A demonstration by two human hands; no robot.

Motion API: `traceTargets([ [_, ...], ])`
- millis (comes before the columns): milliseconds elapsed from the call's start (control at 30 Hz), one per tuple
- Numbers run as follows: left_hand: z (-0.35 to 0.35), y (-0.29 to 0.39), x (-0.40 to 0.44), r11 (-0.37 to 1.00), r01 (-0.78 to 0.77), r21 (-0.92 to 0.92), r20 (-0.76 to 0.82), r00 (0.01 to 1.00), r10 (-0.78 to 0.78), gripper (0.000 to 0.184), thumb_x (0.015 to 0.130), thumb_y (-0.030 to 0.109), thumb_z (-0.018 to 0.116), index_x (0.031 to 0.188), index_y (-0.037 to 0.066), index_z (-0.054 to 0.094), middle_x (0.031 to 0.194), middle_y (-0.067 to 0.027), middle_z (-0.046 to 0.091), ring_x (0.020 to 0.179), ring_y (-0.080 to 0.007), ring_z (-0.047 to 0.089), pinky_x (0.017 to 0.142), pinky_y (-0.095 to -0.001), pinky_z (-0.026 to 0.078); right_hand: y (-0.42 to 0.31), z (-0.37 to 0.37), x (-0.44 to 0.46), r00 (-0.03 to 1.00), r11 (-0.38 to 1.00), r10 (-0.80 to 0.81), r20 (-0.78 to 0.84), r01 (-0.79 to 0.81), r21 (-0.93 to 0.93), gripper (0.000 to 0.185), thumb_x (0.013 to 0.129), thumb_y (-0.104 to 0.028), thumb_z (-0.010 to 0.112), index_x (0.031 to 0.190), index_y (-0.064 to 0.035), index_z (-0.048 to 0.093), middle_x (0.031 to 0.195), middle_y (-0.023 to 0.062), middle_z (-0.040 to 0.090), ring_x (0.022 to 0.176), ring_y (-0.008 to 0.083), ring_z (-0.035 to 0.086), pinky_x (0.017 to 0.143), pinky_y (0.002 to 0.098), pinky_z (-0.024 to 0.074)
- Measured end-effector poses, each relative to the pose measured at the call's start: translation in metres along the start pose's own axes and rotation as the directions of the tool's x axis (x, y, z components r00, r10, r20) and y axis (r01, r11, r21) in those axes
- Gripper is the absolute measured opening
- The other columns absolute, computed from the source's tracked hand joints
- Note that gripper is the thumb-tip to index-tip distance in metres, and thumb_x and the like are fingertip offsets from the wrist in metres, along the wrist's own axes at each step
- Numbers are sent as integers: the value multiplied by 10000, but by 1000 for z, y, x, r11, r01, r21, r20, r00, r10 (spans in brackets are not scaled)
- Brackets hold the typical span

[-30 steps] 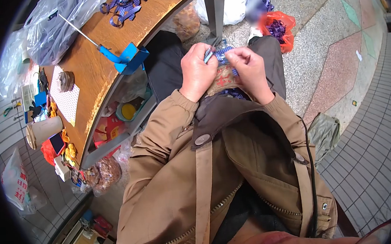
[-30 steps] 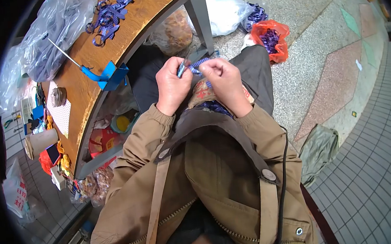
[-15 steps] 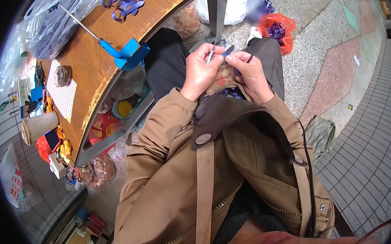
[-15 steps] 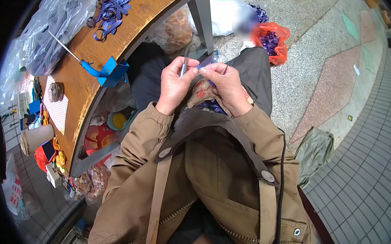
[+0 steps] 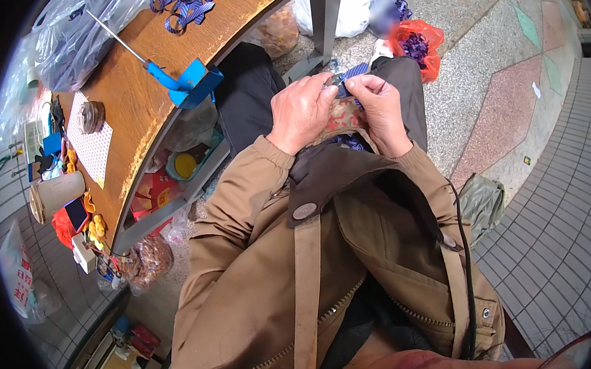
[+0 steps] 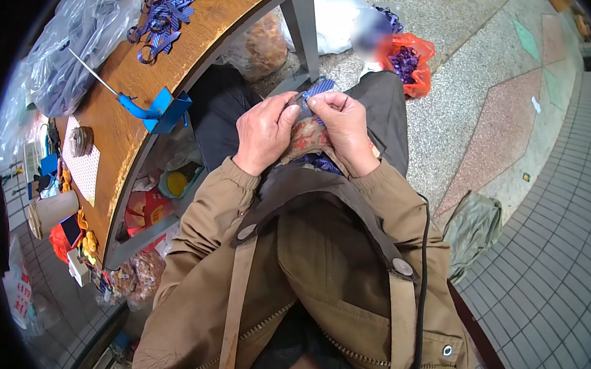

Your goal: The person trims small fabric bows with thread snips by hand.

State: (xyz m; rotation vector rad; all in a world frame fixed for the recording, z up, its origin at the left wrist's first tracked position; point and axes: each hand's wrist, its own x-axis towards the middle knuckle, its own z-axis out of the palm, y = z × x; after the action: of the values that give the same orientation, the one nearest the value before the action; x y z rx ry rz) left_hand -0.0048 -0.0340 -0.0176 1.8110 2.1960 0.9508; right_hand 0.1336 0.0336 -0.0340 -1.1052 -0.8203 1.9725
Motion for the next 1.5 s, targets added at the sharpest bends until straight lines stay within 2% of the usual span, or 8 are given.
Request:
traceTargets([
  [433,4,-9,-4,997,-3,-79,7,1000,4,180,862,130,632,1016,59,691,876,-53,712,691,-196,639,626,-277,490,9,-7,4,986,964,-156,55,164,-211,28,841,-41,699,861,-37,680,711,-31,593,569,9,423,512,156,350],
  [567,0,-8,0,883,298,-362,181,952,-247,139,864,123,644,973,43,678,801,-15,673,665,-119,564,634,-242,459,-2,2,-2,1000,999,-4,25,3,38,38,845,-61,709,869,-42,686,703,-30,595,532,5,405,480,146,333],
  [733,9,-12,5,808,293,-512,213,954,-211,112,876,124,639,927,25,652,755,15,617,685,-81,492,652,-220,427,-1,-13,-1,963,967,187,196,-216,137,54,860,-73,697,890,-32,681,730,-3,624,472,9,386,427,139,299],
  [933,-1,-14,13,852,379,-360,341,904,-258,104,877,114,643,906,15,632,759,15,605,703,-79,495,664,-219,420,-13,4,-9,977,980,189,104,-180,-88,83,900,-117,653,884,-36,656,674,-4,590,434,12,355,392,151,277],
  [1100,4,-24,15,823,329,-463,267,937,-224,122,892,130,624,920,12,640,781,13,609,714,-73,488,669,-216,412,-8,-10,5,933,961,261,248,-275,24,75,895,-94,649,880,-21,649,681,24,601,408,24,329,368,160,249],
  [1267,-10,-15,12,837,322,-442,262,939,-223,164,912,159,595,955,9,647,793,-7,626,699,-96,503,663,-232,421,-2,-25,20,907,839,268,324,-385,385,104,916,-100,612,878,-3,618,702,56,599,413,40,342,355,181,256],
  [1400,-11,-15,3,899,247,-362,277,949,-149,222,920,188,583,1004,-6,651,829,-46,662,686,-141,537,660,-253,437,3,-31,28,862,625,341,374,-505,595,114,931,-96,579,900,13,588,791,103,626,424,57,365,349,193,265],
  [1500,-7,-16,0,917,207,-340,238,963,-130,242,898,230,600,1001,21,665,813,-69,677,657,-208,573,623,-288,452,6,-32,29,862,623,328,385,-504,598,110,931,-95,578,916,14,578,823,113,629,428,57,367,354,191,266],
])
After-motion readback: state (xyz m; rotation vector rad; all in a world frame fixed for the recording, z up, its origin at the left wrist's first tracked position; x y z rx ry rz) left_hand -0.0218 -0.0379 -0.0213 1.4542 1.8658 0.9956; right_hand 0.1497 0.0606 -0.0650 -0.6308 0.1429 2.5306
